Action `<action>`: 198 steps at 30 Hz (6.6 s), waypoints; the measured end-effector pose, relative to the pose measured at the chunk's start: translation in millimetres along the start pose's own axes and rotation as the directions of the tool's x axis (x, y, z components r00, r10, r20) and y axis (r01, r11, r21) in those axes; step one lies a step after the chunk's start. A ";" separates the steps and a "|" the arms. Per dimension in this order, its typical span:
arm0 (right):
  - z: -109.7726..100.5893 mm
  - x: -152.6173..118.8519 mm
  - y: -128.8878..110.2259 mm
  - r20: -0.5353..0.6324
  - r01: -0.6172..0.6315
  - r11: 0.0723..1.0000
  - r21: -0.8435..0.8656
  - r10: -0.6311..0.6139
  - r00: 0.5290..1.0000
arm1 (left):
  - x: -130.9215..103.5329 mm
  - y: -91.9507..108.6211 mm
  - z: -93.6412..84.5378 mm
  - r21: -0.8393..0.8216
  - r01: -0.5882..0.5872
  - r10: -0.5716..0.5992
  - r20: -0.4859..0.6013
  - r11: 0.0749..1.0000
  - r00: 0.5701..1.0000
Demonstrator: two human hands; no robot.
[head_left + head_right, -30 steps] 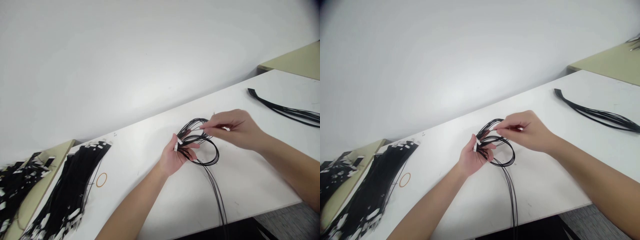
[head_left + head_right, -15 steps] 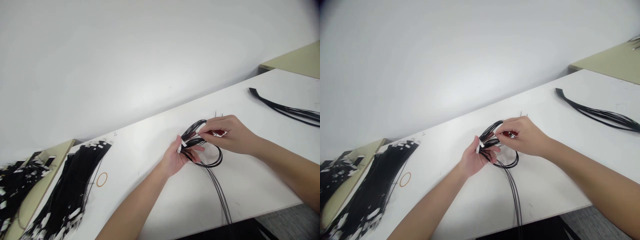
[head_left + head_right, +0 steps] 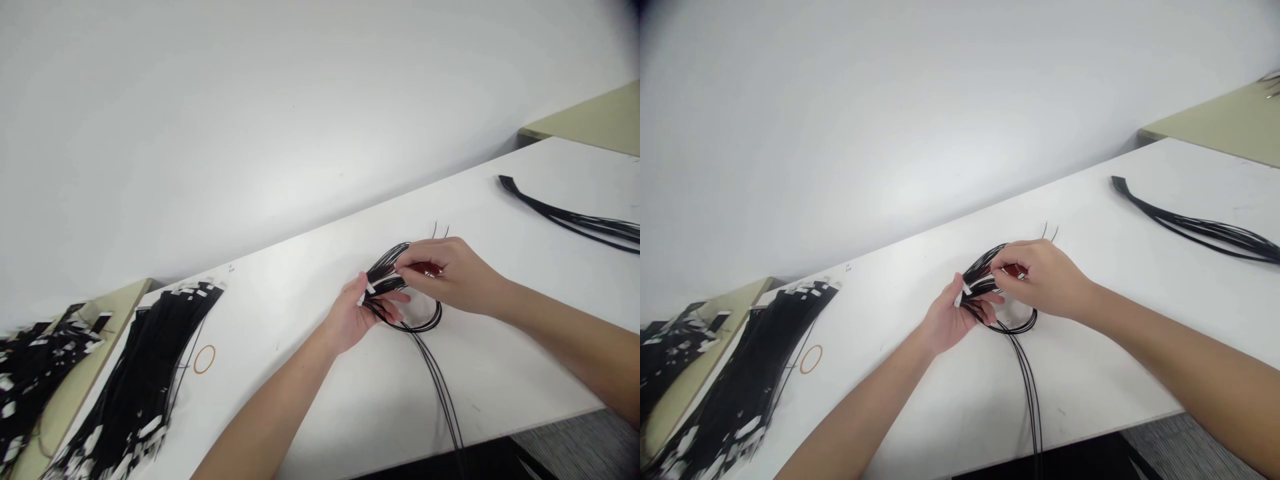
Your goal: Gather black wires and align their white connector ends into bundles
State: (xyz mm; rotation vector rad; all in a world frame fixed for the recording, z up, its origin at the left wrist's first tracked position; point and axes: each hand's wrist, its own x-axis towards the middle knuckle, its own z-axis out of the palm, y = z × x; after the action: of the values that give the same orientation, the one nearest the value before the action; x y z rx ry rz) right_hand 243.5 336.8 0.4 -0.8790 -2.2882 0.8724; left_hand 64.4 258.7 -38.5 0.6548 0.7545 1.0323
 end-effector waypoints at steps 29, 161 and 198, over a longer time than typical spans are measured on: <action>-8.0 1.4 -12.0 0.154 -0.240 0.951 0.193 0.212 0.965 | -1.7 -4.7 6.1 0.093 -0.095 0.095 0.002 0.991 0.995; -17.0 2.0 -1.2 -0.241 -0.016 0.811 0.585 0.193 0.951 | 2.2 3.8 -1.8 -0.262 -0.037 -0.002 -0.148 0.964 0.989; -13.2 -1.5 -17.8 0.249 -0.178 0.940 0.291 0.105 0.963 | -1.9 -2.9 -1.8 0.060 -0.089 0.085 0.067 0.994 0.994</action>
State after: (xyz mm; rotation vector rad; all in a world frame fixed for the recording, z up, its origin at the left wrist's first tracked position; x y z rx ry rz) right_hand 246.5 330.4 21.4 -0.8439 -2.2067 1.4224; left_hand 63.8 256.1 -41.4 0.7779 0.7095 1.0652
